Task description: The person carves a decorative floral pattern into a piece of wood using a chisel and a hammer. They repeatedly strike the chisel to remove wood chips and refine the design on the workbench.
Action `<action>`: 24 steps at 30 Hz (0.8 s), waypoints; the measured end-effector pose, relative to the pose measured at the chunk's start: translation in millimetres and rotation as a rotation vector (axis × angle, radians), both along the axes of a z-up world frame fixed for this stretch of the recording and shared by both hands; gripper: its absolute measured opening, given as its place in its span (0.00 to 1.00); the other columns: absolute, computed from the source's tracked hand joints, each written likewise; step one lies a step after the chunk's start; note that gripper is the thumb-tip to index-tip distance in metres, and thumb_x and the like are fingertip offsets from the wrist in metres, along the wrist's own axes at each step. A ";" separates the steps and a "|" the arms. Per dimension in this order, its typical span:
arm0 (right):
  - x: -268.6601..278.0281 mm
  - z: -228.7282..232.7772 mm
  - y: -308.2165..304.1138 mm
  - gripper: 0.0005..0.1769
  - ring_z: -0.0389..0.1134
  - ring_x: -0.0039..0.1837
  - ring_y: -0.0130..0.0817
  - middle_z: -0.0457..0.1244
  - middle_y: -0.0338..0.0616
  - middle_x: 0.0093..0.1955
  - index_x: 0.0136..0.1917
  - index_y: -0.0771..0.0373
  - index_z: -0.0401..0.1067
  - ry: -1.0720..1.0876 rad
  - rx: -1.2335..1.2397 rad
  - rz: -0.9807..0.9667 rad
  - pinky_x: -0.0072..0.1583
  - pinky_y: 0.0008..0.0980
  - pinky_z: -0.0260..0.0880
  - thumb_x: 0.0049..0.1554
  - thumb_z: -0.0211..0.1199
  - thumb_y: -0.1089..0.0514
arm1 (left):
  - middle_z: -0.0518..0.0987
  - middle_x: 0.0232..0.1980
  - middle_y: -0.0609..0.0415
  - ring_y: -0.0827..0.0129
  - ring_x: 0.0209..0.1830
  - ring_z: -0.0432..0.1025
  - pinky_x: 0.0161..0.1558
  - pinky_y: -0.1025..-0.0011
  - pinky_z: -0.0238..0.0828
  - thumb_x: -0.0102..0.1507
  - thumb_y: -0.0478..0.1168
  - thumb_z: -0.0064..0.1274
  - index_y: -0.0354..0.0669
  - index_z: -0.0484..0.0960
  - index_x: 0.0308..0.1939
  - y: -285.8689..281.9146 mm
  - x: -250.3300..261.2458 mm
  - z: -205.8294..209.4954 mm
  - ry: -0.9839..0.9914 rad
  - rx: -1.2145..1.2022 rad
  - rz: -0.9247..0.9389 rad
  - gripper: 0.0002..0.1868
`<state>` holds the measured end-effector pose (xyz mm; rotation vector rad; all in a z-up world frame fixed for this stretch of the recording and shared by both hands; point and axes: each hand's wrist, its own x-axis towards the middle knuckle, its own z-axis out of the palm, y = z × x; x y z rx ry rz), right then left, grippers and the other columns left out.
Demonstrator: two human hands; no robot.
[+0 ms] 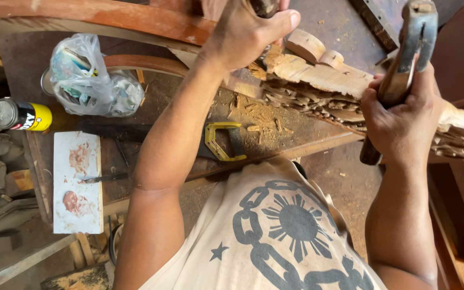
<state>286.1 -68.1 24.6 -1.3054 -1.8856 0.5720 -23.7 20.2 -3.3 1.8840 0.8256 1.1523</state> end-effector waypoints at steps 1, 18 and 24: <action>2.3 -0.9 -3.2 0.15 0.73 0.53 0.30 0.69 0.46 0.52 0.64 0.67 0.66 0.006 -0.006 0.003 0.56 0.31 0.77 0.66 0.62 0.70 | 0.73 0.27 0.60 0.77 0.24 0.73 0.29 0.79 0.76 0.73 0.41 0.54 0.44 0.72 0.32 -2.8 0.2 8.4 -0.023 -0.055 -0.087 0.15; 68.0 -36.6 -60.2 0.31 0.74 0.44 0.29 0.68 0.44 0.49 0.67 0.63 0.60 1.058 -0.367 0.196 0.50 0.31 0.82 0.53 0.68 0.66 | 0.68 0.43 0.58 0.66 0.45 0.66 0.55 0.63 0.62 0.74 0.49 0.52 0.48 0.76 0.50 -135.1 113.1 2.0 0.689 0.542 0.144 0.11; 95.1 -119.2 -129.2 0.12 0.73 0.41 0.33 0.69 0.52 0.43 0.57 0.70 0.63 0.587 -0.401 0.014 0.42 0.29 0.78 0.63 0.63 0.71 | 0.67 0.48 0.58 0.65 0.51 0.64 0.59 0.60 0.55 0.76 0.45 0.51 0.51 0.75 0.50 -128.9 105.9 -18.7 0.879 0.560 0.276 0.05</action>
